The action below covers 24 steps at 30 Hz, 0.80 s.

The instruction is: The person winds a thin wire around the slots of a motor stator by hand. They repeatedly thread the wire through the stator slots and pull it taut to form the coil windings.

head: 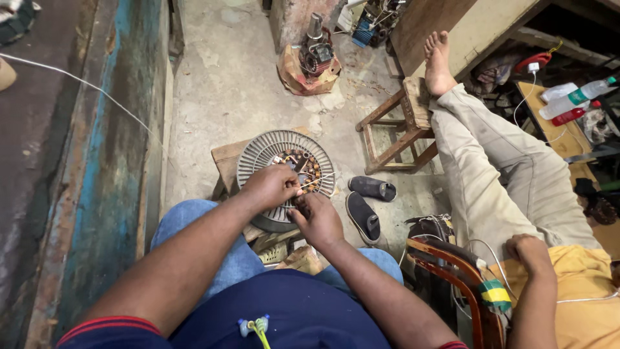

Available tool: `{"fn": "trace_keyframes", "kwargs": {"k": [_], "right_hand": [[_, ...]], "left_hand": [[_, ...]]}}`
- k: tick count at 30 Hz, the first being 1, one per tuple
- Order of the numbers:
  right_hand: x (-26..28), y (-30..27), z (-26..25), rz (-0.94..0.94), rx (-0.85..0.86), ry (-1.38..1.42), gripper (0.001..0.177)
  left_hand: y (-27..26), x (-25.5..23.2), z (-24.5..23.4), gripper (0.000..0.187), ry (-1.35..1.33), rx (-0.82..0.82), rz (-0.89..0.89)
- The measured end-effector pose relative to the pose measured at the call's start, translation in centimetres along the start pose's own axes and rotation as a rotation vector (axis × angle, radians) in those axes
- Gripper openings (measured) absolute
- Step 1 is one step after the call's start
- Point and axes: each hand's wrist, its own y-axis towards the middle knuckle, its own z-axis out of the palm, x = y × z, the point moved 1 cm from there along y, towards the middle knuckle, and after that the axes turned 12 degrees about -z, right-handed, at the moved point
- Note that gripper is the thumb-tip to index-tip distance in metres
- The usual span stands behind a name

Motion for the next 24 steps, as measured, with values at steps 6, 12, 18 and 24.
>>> {"fn": "trace_keyframes", "kwargs": {"k": [6,12,18,24], "right_hand": [[-0.8,-0.2,0.8,0.002,-0.059,-0.038,0.016],[1.6,-2.2,-1.5,-0.291,0.175,0.164,0.004],[3.6,-6.1,-7.5,-0.011,0.555,0.698,0.008],[0.5,-14.2,-17.8,0.014,0.358,0.89,0.023]], "left_hand": [[0.4,-0.3,-0.1,0.022,0.038,0.045,-0.039],[0.5,-0.2,0.0,0.023,0.048,0.044,-0.047],[0.5,0.4,0.4,0.019,0.05,0.077,-0.059],[0.4,0.7,0.7,0.019,0.009,0.015,-0.003]]}}
